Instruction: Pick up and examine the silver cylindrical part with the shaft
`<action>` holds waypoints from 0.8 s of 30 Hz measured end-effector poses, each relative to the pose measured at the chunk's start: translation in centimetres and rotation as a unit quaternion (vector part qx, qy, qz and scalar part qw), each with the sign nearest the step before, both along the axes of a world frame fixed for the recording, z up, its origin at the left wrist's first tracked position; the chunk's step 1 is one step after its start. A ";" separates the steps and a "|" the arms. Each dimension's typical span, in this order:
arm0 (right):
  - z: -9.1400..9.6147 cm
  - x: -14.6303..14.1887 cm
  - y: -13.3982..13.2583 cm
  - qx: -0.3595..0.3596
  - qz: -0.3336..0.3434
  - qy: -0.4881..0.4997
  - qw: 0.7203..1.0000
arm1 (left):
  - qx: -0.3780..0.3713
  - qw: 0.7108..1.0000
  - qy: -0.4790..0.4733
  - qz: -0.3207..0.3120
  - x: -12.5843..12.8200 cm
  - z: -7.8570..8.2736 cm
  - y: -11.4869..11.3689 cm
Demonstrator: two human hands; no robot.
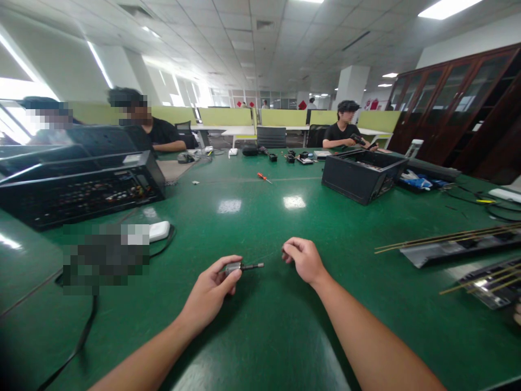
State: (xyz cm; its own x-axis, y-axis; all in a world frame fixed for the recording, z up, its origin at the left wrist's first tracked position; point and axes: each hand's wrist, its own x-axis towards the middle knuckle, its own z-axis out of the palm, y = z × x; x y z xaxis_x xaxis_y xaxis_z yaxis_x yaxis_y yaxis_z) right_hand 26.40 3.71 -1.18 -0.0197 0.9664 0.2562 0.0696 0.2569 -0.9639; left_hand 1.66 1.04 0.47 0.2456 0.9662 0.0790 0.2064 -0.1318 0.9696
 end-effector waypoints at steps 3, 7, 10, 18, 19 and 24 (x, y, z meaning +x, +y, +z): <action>-0.2 0.2 0.5 -0.012 -0.026 0.127 0.991 | 0.000 1.000 0.001 0.001 0.1 0.1 0.0; -0.4 -0.1 0.8 -0.035 -0.060 0.165 0.984 | -0.004 1.000 0.000 -0.001 0.2 0.3 -0.1; -0.7 -0.4 0.9 -0.049 -0.057 0.132 0.988 | -0.005 1.000 -0.005 -0.007 0.1 0.2 -0.1; -1.6 -0.5 1.4 -0.064 -0.026 0.040 0.997 | 0.001 1.000 0.008 -0.013 0.3 0.8 -0.6; -1.4 -0.6 1.4 -0.068 -0.027 0.047 0.996 | 0.003 1.000 0.016 -0.011 -0.1 1.3 -1.1; 0.6 -3.5 0.7 -0.076 -0.026 0.121 0.989 | -0.003 0.994 0.103 -0.042 -7.6 3.6 -5.8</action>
State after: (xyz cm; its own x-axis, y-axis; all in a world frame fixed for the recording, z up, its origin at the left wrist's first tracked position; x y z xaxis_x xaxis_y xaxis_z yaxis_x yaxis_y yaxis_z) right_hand 22.88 4.45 -0.53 0.0745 0.9923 0.0993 -0.1590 0.1101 -0.9811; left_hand -5.93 -4.78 4.10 0.3357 0.9419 0.0136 0.3898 -0.1520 0.9083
